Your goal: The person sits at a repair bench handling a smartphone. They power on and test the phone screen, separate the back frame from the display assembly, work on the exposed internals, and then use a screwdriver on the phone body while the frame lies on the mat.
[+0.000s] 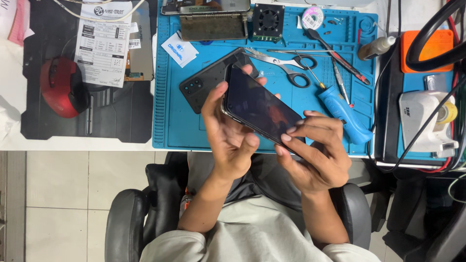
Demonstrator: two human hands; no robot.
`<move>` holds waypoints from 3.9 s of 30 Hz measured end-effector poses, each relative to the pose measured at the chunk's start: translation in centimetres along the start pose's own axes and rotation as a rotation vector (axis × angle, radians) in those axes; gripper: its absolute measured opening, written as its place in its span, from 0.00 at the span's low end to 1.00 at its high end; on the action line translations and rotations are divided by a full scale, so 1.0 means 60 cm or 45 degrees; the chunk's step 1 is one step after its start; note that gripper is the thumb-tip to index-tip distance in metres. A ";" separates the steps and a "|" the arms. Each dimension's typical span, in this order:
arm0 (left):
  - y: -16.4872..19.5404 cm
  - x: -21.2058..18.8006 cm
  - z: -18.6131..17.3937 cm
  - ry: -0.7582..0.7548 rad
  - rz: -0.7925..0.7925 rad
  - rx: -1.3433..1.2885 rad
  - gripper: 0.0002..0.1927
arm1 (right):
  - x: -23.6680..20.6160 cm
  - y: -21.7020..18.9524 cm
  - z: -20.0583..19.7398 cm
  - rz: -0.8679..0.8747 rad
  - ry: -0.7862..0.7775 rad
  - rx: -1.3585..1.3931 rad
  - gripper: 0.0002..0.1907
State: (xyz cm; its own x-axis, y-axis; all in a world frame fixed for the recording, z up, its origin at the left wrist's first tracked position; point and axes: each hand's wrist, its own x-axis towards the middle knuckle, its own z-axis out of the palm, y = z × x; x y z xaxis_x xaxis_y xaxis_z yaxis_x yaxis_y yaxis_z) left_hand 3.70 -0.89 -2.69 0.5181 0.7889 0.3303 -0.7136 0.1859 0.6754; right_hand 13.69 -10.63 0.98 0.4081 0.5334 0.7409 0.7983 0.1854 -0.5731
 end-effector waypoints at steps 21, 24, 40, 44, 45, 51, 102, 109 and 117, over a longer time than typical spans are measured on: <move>-0.021 -0.001 -0.008 -0.022 0.053 -0.027 0.35 | -0.007 0.004 0.001 -0.058 0.018 0.097 0.11; -0.022 0.000 -0.009 -0.034 0.054 -0.048 0.36 | -0.007 0.001 0.002 -0.047 0.017 0.107 0.12; -0.020 -0.001 -0.011 -0.096 0.090 0.101 0.42 | -0.008 -0.016 0.004 0.008 0.030 0.049 0.11; -0.017 0.000 -0.012 -0.109 0.080 0.071 0.42 | -0.008 -0.014 0.004 -0.005 0.034 0.054 0.11; -0.017 0.001 -0.012 -0.111 0.090 0.077 0.42 | -0.008 -0.013 0.004 -0.013 0.036 0.057 0.11; -0.017 0.001 -0.012 -0.117 0.121 0.145 0.41 | -0.011 -0.015 0.003 0.000 0.028 0.080 0.11; 0.076 -0.033 0.047 0.113 0.316 1.403 0.37 | 0.059 -0.121 -0.054 0.993 -0.118 0.228 0.07; 0.080 -0.038 0.050 0.121 0.277 1.369 0.36 | 0.066 -0.121 -0.055 1.011 -0.161 0.221 0.08; 0.077 -0.039 0.050 0.119 0.362 1.456 0.35 | 0.063 -0.114 -0.060 1.043 -0.157 0.335 0.08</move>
State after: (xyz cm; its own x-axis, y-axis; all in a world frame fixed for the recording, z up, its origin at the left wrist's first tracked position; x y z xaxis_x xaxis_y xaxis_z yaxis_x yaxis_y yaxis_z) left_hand 0.62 -3.62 1.62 0.3385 0.7658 0.5468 0.0635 -0.5984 0.7987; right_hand 11.36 -12.85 8.93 0.7462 0.6652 0.0248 0.1393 -0.1197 -0.9830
